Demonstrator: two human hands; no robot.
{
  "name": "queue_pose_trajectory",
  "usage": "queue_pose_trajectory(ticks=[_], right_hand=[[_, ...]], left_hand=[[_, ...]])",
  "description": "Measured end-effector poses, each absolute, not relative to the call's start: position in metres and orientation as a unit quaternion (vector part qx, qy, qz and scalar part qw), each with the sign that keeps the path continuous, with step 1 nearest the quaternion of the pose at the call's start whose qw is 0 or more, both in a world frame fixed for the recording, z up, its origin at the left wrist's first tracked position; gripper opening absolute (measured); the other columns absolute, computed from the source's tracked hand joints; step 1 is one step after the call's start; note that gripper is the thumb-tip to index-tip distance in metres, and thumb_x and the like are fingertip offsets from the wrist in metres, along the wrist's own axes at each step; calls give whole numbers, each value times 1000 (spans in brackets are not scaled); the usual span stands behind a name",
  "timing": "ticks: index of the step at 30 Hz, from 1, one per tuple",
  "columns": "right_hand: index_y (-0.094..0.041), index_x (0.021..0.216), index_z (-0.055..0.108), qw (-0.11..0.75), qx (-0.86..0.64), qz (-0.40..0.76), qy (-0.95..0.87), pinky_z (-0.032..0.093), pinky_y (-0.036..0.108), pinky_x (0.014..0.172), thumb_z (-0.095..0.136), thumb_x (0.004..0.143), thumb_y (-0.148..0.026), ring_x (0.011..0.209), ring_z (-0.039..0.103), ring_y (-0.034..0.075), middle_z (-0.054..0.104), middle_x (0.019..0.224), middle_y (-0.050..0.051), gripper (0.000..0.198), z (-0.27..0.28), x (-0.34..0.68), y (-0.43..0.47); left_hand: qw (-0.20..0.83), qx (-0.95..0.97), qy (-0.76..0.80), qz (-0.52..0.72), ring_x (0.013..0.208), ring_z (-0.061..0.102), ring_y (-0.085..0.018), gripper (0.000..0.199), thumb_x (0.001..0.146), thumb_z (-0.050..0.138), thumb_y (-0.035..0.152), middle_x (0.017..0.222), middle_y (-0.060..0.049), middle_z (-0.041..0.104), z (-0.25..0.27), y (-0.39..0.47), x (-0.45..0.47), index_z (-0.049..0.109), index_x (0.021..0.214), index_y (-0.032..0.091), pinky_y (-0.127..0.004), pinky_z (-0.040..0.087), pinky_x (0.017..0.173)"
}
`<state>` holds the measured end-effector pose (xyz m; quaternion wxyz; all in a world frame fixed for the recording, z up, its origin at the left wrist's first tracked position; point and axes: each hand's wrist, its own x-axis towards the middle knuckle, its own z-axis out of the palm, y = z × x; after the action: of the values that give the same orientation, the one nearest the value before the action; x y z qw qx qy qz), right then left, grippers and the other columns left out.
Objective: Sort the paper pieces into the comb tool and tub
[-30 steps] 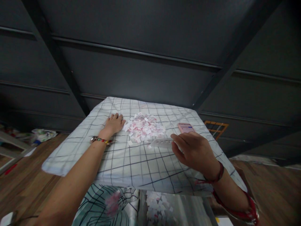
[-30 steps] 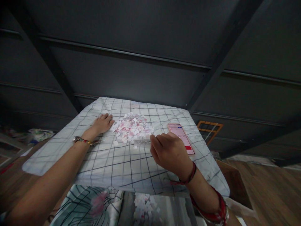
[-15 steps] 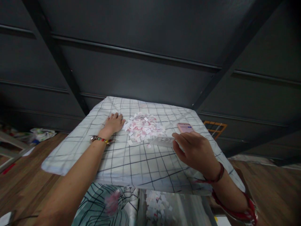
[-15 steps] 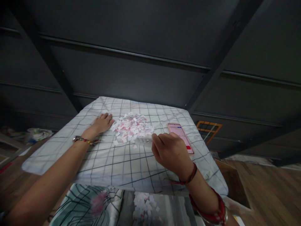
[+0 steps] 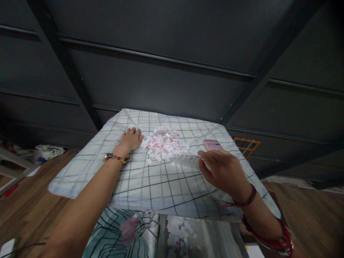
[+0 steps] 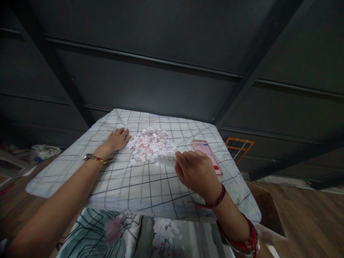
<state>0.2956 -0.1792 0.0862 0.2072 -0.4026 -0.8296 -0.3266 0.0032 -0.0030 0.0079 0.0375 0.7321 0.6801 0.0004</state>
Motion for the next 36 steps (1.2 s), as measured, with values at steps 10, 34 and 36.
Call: queue_pose_trajectory(ticks=[10,34,36], right_hand=[[-11,89,67,208,-387,-299,-847,41,30,58,49,89,-14,58,54,14,64,63,2,18,91,294,-202],[-10,89,68,230,-398,-318,-829,40,30,57,50,89,-15,58,54,14,64,63,3,18,90,295,-197],[-12,89,68,218,-397,-313,-835,38,29,57,50,89,-15,57,52,14,64,63,2,19,86,295,-190]], left_hand=[[35,731,681,-2,145,27,-34,58,99,23,41,158,-15,30,12,-6,5,34,150,15,-48,29,114],[30,740,672,10,144,29,-35,58,98,24,42,156,-17,33,6,-2,2,39,147,14,-49,30,113],[33,739,672,9,144,28,-35,58,99,23,42,156,-16,33,6,-2,2,38,147,14,-49,29,113]])
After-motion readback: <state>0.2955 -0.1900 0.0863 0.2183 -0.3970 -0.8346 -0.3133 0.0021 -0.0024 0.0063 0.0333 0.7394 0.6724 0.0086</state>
